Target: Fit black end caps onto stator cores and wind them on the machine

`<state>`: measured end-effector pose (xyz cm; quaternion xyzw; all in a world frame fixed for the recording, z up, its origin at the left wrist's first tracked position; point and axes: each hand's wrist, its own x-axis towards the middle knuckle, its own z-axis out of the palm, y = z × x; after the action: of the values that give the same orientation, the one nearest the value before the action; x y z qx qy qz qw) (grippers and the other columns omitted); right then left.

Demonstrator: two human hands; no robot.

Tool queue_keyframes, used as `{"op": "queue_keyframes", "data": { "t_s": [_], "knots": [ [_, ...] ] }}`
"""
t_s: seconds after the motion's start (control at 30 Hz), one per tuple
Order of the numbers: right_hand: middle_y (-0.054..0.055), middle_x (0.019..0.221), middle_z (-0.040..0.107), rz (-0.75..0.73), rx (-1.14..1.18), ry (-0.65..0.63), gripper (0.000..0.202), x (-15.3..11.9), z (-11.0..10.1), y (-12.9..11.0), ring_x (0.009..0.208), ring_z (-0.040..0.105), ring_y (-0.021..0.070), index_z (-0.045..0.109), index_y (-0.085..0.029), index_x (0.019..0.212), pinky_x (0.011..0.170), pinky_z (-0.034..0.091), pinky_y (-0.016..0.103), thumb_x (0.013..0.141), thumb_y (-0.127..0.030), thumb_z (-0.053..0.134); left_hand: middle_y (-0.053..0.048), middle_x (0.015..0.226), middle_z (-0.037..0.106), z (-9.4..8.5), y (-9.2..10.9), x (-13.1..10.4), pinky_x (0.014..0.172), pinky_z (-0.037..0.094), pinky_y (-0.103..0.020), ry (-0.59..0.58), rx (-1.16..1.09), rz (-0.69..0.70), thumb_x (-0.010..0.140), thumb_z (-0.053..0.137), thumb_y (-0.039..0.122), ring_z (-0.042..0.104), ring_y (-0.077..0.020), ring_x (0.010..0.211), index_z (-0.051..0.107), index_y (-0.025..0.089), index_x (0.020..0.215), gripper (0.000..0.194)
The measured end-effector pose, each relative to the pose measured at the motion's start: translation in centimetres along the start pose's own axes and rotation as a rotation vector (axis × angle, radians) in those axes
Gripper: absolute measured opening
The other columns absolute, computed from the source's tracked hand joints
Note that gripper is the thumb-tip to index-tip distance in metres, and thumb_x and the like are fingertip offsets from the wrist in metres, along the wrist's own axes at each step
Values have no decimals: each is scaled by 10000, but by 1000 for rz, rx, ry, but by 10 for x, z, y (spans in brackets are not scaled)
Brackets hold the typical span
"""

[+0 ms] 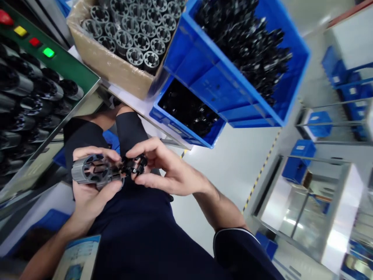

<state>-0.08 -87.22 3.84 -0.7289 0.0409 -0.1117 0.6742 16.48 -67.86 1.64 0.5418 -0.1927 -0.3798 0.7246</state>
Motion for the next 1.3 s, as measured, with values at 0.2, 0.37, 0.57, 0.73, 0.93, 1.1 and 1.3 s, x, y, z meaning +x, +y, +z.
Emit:
{"op": "queue_keyframes", "data": {
  "t_s": [0.2, 0.37, 0.57, 0.73, 0.93, 1.1, 1.3],
  "knots": [
    [44, 1174, 847, -156, -250, 298, 313, 22, 36, 3, 966, 823, 213, 805, -335, 1424, 833, 732, 362, 1128, -247, 857, 13, 999, 757, 3, 5, 1, 859, 616, -370, 74, 155, 165, 947, 1050, 342, 722, -203, 859, 657, 316, 1232, 486],
    [50, 1122, 876, -146, -418, 511, 245, 24, 53, 6, 966, 823, 262, 958, -398, 1331, 874, 768, 457, 1094, -349, 928, -21, 1094, 748, -8, -3, -8, 810, 642, -338, -17, -53, 101, 958, 1040, 646, 729, -197, 874, 750, 318, 1313, 563],
    [4, 1022, 862, -142, -388, 500, 348, 34, 69, 1, 915, 820, 220, 942, -427, 1370, 834, 768, 384, 1117, -201, 867, -131, 1218, 788, -10, -14, -19, 784, 729, -420, 4, -164, -189, 1173, 622, 804, 833, -308, 982, 784, 298, 1433, 591],
    [18, 1152, 886, -135, -388, 446, 300, 34, 69, 2, 1005, 857, 215, 945, -415, 1294, 911, 771, 364, 1111, -193, 860, -137, 1324, 829, -17, -22, -16, 782, 731, -410, -82, -138, -187, 1115, 721, 848, 874, -338, 1050, 737, 293, 1574, 720],
    [59, 1147, 870, -26, -397, 437, 138, 26, 61, 8, 1075, 893, 305, 981, -444, 1161, 962, 814, 506, 1143, -457, 845, -97, 1385, 830, -15, -18, -12, 810, 781, -433, -105, -184, -232, 1167, 697, 813, 891, -287, 992, 782, 346, 1508, 585],
    [65, 1117, 835, -42, -444, 463, 99, 27, 66, 16, 1012, 872, 280, 982, -410, 1136, 875, 807, 473, 1112, -410, 886, -76, 1184, 853, -15, -18, -5, 829, 761, -407, -153, -178, -300, 1110, 715, 909, 892, -321, 1118, 784, 286, 1316, 659],
    [-2, 866, 736, -197, -457, 581, 285, 39, 84, 29, 819, 743, 196, 934, -349, 1220, 825, 738, 385, 1098, -113, 830, -77, 1117, 857, -29, -32, 2, 845, 765, -397, -167, -240, -274, 1220, 621, 779, 888, -268, 915, 779, 253, 1466, 602]
  ]
}}
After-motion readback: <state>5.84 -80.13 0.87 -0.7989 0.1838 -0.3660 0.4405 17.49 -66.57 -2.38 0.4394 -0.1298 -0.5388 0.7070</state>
